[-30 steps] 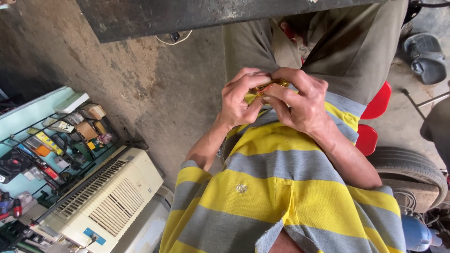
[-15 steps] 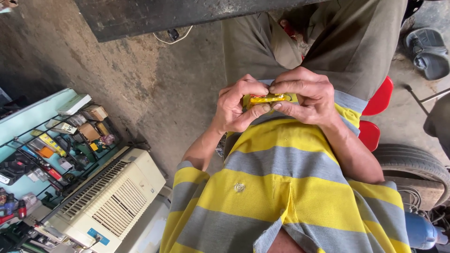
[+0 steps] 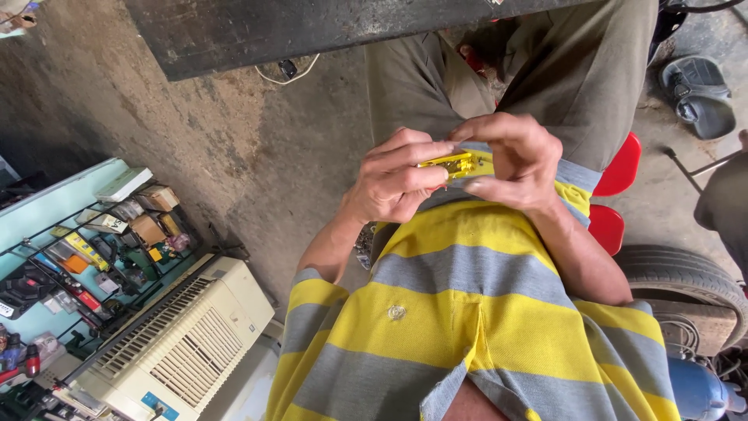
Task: Testing lithium-ion batteries with a multimeter and soldering them to a power bank circuit board.
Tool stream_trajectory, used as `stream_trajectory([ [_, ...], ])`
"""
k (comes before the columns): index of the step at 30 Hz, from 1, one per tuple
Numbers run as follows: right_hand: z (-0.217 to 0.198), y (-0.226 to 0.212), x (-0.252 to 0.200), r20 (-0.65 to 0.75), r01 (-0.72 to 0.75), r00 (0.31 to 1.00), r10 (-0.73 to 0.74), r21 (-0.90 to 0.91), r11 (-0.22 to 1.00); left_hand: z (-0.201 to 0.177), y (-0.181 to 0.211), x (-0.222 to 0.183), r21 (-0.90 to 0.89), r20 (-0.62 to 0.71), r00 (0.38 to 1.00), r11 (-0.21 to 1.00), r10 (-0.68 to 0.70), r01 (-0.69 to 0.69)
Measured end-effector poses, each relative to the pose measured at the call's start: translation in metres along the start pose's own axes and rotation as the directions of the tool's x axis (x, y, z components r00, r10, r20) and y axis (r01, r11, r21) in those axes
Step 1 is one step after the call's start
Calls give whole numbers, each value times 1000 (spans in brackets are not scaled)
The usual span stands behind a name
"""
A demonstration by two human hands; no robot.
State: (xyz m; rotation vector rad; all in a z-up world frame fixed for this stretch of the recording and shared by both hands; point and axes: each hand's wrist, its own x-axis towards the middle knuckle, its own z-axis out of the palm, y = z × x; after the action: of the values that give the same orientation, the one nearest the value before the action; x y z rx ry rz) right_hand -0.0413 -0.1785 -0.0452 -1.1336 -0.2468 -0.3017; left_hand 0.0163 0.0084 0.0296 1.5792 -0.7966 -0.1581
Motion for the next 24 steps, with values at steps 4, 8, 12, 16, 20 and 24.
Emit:
stream_trajectory([
  [4, -2, -1, -1, 66, -167, 985, 157, 186, 968, -2, -8, -6, 172, 42, 990, 975, 135, -141],
  [8, 6, -15, 11, 51, -155, 986, 157, -39, 987, -4, -8, -4, 228, 35, 987, 960, 158, -162],
  [12, 5, -2, 1, 38, -157, 987, 157, 11, 987, -1, -1, 2, 187, -2, 993, 976, 117, -114],
  [16, 3, -3, -3, -3, -149, 989, 149, -28, 988, -1, 5, 2, -6, -148, 982, 993, -115, 115],
  [20, -1, 7, -11, -1, -243, 970, 243, 8, 970, -4, 10, -2, -246, -128, 912, 903, -389, 351],
  [24, 6, 7, -12, 37, -353, 936, 351, 85, 932, 2, 4, -9, -455, -192, 827, 794, -529, 402],
])
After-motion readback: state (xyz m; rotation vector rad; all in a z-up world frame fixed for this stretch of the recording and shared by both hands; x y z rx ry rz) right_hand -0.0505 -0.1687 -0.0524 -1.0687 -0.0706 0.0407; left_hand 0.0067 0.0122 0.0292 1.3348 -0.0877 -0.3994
